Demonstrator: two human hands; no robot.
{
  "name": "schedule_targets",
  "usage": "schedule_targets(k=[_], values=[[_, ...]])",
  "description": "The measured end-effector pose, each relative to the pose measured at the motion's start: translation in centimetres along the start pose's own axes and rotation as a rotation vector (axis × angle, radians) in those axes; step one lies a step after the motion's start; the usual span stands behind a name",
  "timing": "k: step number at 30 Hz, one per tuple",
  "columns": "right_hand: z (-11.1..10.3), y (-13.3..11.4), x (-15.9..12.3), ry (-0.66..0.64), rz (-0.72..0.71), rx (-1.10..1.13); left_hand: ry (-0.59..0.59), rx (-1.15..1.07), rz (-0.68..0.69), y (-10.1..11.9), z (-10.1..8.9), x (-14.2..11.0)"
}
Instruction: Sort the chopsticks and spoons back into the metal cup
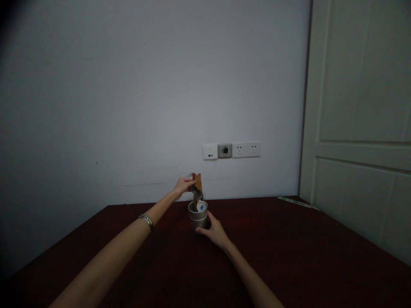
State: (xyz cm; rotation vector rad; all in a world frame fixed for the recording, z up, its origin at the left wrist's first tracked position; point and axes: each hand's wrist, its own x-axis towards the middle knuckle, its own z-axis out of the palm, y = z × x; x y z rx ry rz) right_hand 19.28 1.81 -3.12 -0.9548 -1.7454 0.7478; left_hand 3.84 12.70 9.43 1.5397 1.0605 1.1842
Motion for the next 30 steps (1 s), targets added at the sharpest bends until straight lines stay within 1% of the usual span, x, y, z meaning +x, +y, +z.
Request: schedule_targets(k=[5, 8, 11, 15, 17, 19, 22, 26, 28, 30], values=[[0.1, 0.0, 0.0, -0.003, 0.013, 0.017, -0.031, 0.011, -0.060, -0.4, 0.1, 0.2], [0.1, -0.2, 0.0, 0.002, 0.027, 0.012, 0.005, 0.020, -0.073, -0.7, 0.1, 0.3], [0.1, -0.3, 0.0, 0.012, 0.039, 0.000, 0.038, 0.004, -0.080, -0.8, -0.2, -0.2], [0.1, -0.1, -0.1, 0.002, 0.025, 0.010, 0.035, -0.080, -0.076, -1.5, -0.8, -1.9], [0.2, 0.1, 0.0, 0.000, 0.018, 0.015, 0.055, -0.109, -0.093, -2.5, -1.1, -3.1], [0.2, 0.4, 0.1, 0.001, 0.009, 0.014, 0.092, -0.090, -0.120, -4.1, -1.4, -4.4], [0.1, 0.8, 0.2, -0.012, -0.010, 0.005, 0.161, 0.042, -0.121, -6.9, -2.2, -6.1], [0.0, 1.0, 0.1, -0.021, -0.004, -0.036, 0.251, 0.317, 0.060, -9.9, -3.3, -8.2], [0.0, 1.0, 0.1, -0.021, -0.007, -0.063, 0.243, 0.460, 0.115, -10.9, -3.7, -9.2], [0.0, 0.8, 0.0, -0.032, -0.016, -0.086, 0.211, 0.579, 0.116, -11.6, -3.8, -10.0]])
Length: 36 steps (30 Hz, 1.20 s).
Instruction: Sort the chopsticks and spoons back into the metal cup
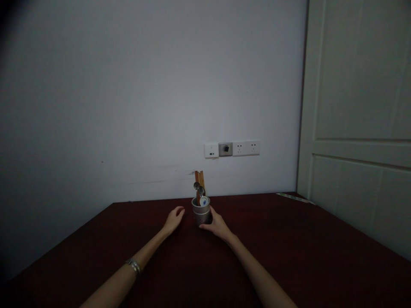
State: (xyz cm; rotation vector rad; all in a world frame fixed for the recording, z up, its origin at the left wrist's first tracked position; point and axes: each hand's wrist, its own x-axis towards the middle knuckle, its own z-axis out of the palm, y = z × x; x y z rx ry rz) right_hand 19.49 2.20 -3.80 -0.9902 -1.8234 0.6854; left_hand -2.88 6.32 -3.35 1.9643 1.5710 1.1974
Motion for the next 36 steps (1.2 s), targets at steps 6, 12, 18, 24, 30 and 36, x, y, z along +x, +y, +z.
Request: schedule_targets(k=[6, 12, 18, 24, 30, 36], values=[[-0.9, -0.1, -0.5, -0.028, 0.058, -0.085, -0.057, 0.231, 0.083, -1.1, 0.7, -1.3], [-3.6, 0.9, -1.0, -0.019, 0.220, -0.198, -0.107, 0.405, 0.163, -0.8, 0.7, -1.7], [-6.4, 0.1, -2.6, 0.031, 0.235, -0.468, -0.163, 0.528, 0.187, 0.2, 0.6, -2.4], [-6.0, -0.1, -5.3, 0.021, 0.201, -0.763, -0.194, 0.549, 0.166, 0.4, 0.8, -2.4], [-4.9, 0.1, -6.3, 0.067, 0.183, -0.814, -0.193, 0.555, 0.154, -0.1, 1.0, -2.2], [-4.9, -0.4, -6.6, 0.054, 0.195, -0.892, -0.208, 0.564, 0.178, 0.1, 0.9, -2.3]])
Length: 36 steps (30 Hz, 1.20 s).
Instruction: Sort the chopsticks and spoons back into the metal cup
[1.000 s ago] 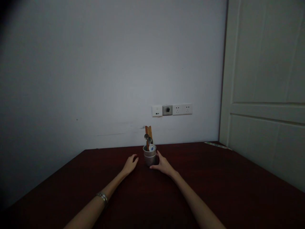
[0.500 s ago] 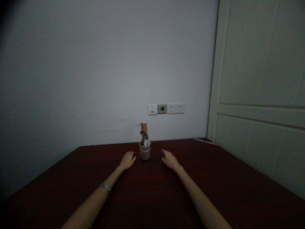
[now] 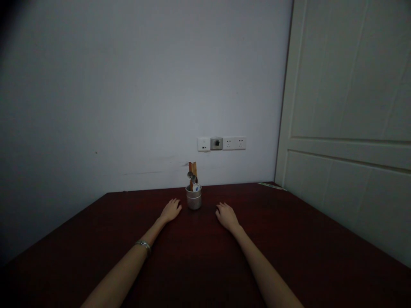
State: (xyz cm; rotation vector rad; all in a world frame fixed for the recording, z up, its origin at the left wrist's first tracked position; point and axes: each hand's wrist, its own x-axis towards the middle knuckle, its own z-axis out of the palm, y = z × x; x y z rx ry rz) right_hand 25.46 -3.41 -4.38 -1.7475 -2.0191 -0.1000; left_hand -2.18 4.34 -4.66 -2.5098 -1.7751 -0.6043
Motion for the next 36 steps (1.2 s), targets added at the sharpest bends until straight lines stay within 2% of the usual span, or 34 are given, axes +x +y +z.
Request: schedule_targets(k=[7, 13, 18, 22, 28, 36], values=[[-0.2, -0.2, -0.2, 0.023, -0.021, 0.023, 0.013, -0.083, -0.038, 0.3, -0.5, -0.3], [0.2, 0.1, 0.0, 0.017, -0.009, 0.003, 0.058, -0.399, -0.046, 1.0, -1.4, -0.5], [0.4, 0.1, 0.1, 0.009, 0.002, -0.005, 0.130, -0.722, -0.046, 4.1, -2.6, 0.5], [0.3, 0.1, -0.1, 0.018, -0.004, -0.026, 0.180, -0.905, -0.113, 6.7, -2.8, 2.0], [0.6, 0.1, 0.0, 0.013, -0.006, -0.020, 0.249, -0.969, -0.203, 7.9, -2.0, 3.4], [0.0, -0.3, -0.3, -0.026, 0.020, -0.013, 0.339, -1.025, -0.183, 8.3, -1.6, 3.5]])
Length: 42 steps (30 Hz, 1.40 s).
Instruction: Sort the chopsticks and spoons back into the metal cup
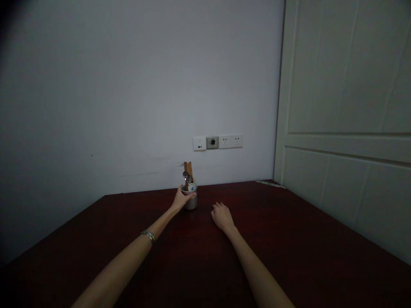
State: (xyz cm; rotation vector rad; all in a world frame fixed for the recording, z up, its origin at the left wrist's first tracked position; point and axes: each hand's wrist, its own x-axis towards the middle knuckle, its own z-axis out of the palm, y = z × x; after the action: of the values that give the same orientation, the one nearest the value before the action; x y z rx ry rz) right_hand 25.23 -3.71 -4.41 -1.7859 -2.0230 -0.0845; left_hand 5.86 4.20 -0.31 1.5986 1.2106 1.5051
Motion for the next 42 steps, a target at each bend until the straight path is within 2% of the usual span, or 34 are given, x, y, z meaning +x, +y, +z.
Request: schedule_targets(k=[3, 10, 15, 20, 27, 33, 37, 42], values=[[-0.2, -0.2, -0.1, -0.005, 0.008, -0.012, -0.004, 0.022, 0.025, 0.1, 0.1, -0.1], [0.0, 0.0, -0.1, 0.015, -0.008, -0.007, 0.072, 0.063, 0.041, -0.1, 0.4, 0.0], [0.2, 0.2, 0.1, 0.015, -0.024, -0.028, 0.103, 0.073, 0.057, -0.2, -1.4, 0.2], [0.6, 0.4, 0.2, 0.019, -0.035, -0.038, 0.161, 0.095, 0.045, -0.4, -6.4, 0.7], [1.5, 1.0, 0.5, 0.031, -0.092, -0.091, 0.276, 0.260, 0.097, -1.3, -16.8, 0.9], [2.4, 2.0, 0.7, 0.039, -0.132, -0.131, 0.378, 0.351, 0.090, -1.9, -24.9, -0.8], [3.2, 2.8, 1.0, 0.051, -0.138, -0.113, 0.448, 0.423, 0.035, -2.0, -28.4, -2.7], [4.0, 3.6, 1.5, 0.058, -0.126, -0.058, 0.476, 0.417, -0.010, -2.1, -30.7, -4.7]])
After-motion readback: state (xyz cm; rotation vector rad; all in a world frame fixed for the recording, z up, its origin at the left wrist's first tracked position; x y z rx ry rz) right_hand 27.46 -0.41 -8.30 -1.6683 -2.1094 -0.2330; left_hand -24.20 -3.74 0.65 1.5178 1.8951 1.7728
